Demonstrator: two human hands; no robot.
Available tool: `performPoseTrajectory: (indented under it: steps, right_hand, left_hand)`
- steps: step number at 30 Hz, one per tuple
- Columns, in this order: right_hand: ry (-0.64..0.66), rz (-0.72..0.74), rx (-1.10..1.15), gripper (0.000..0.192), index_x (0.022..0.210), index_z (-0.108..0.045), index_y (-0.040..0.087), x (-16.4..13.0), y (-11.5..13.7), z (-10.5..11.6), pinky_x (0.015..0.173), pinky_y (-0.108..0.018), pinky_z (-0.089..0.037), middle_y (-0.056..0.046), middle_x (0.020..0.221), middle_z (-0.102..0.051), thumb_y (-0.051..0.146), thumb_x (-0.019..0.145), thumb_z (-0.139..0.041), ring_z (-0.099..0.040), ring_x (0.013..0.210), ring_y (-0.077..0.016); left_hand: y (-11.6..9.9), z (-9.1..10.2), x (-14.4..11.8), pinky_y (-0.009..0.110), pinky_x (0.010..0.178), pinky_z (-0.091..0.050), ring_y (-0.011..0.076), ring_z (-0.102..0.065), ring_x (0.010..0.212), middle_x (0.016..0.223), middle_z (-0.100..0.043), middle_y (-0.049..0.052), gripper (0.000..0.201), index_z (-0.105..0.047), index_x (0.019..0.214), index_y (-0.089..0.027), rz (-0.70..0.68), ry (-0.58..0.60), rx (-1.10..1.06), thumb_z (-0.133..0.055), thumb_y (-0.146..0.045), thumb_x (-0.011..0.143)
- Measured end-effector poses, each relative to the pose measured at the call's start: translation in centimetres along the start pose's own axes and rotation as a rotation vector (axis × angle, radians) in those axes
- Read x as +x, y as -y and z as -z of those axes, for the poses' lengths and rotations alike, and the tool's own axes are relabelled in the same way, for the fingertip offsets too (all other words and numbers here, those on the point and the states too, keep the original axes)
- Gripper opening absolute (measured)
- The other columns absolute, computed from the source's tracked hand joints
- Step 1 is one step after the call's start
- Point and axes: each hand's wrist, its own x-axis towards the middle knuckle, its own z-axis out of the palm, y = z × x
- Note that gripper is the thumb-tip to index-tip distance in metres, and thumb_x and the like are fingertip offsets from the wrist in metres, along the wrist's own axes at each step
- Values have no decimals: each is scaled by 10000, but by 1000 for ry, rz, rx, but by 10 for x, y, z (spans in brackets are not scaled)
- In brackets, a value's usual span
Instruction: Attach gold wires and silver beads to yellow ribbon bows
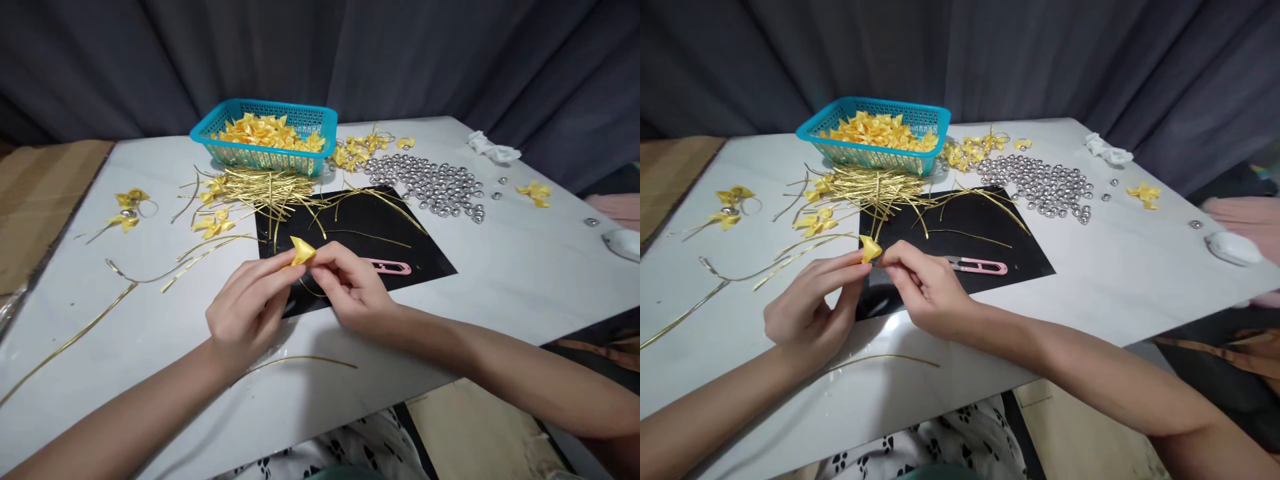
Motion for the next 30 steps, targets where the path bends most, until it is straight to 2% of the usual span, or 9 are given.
performPoseTrajectory:
  steps: [4,9,11,13,16,19,22,27,30]
  right_hand:
    - [18,50,-8,124,834,-494,185,-1,1,-2,495,-178,-329,45,651,-454,107,878,-408,-372,513,-58]
    - [16,-3,-1,128,840,-513,184,-2,2,-2,475,-175,-317,43,657,-470,126,890,-410,-370,506,-57]
    - [19,-3,-3,131,854,-522,187,-3,1,-2,472,-176,-317,42,650,-468,129,892,-410,-373,509,-60]
    - [27,14,2,137,862,-527,188,-4,0,-2,481,-175,-326,43,650,-466,122,889,-410,-377,516,-61]
    - [52,-9,35,130,883,-525,188,-5,0,-3,492,-175,-336,44,664,-471,126,892,-411,-377,519,-57]
    - [87,-70,83,121,912,-519,196,-5,1,-5,489,-179,-332,42,691,-489,147,900,-409,-379,523,-55]
    - [123,-153,163,88,924,-498,203,-5,1,-7,474,-177,-314,50,673,-466,186,909,-414,-373,523,-55]
    - [171,-391,508,59,923,-415,203,-3,0,-9,428,-159,-290,83,597,-419,261,916,-427,-347,460,-44]
    - [142,-395,486,91,830,-456,180,-1,2,-8,438,-162,-317,62,622,-460,245,893,-456,-378,470,-38]
  left_hand:
    - [0,-2,-2,256,706,-546,147,-675,812,951,-724,59,281,-632,965,-206,5,33,-51,-613,-8,766]
    - [-2,-6,-9,236,617,-563,137,-688,759,908,-712,16,375,-573,1073,-229,223,-122,-187,-666,-71,746]
    - [-2,-7,-9,231,615,-560,128,-680,752,906,-707,14,353,-583,1063,-226,247,-77,-201,-655,-67,756]
    - [-1,-6,-7,243,637,-552,130,-664,775,892,-699,16,287,-617,1001,-226,215,-17,-198,-632,-54,771]
    - [0,-4,-3,253,608,-525,129,-621,753,831,-638,10,226,-653,913,-235,165,-62,-101,-660,-74,755]
    - [1,-1,-2,226,534,-482,110,-568,677,792,-583,0,226,-659,917,-246,133,-76,-16,-666,-90,754]
    - [2,1,-3,199,515,-462,98,-553,659,810,-593,3,258,-650,960,-249,87,-32,15,-621,-64,782]
    - [0,-1,-2,210,606,-481,100,-564,715,824,-575,10,268,-645,970,-242,44,7,61,-566,-40,812]
    - [1,-1,-2,208,609,-491,101,-579,713,815,-591,2,239,-653,938,-245,30,20,108,-569,-58,815]
